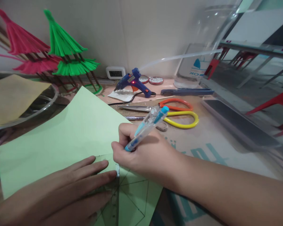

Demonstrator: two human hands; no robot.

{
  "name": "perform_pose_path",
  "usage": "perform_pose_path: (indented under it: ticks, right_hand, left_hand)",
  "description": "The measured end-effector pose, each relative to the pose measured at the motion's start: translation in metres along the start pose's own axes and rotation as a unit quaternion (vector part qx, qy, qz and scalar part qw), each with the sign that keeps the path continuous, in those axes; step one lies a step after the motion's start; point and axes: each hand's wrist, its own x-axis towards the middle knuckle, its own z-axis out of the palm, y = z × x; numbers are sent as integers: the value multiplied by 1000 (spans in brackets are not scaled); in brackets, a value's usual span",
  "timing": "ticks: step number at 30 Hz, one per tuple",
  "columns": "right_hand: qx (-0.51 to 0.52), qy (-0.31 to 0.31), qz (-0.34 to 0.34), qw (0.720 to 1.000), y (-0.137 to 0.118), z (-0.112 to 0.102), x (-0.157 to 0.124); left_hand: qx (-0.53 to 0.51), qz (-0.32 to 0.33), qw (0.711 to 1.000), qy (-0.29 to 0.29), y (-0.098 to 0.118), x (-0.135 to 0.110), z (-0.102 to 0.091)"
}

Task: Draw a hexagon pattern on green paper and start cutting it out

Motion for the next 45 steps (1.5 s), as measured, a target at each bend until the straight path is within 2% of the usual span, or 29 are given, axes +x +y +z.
perform_pose_path:
  ticks: [7,12,17,25,29,33,37,45]
  right_hand:
    - [-1,1,-6,1000,-1,1,2]
    - [-5,-5,-4,1000,-2,1,2]
    - [-21,0,-11,1000,-2,2,0]
    - [-13,-4,-9,1000,-2,2,0]
    - [-14,0,-14,1000,-1,2,1]
    - [-16,-1,-27,999,-1,2,2]
    - [-3,5,-30,1000,-1,2,1]
    - [12,9,-14,1000,3,5,1]
  left_hand:
    - [-13,-3,1000,19,0,0,2]
    - [-33,-35,998,38,4,4,7]
    - [-23,-45,996,76,7,7,12]
    - [-26,-53,995,77,8,9,14]
    - [-24,-45,996,76,7,11,10]
    - [-33,-49,997,40,8,14,2]
    - [-10,-83,994,63,13,17,-1]
    - [-28,-114,992,38,17,24,-11]
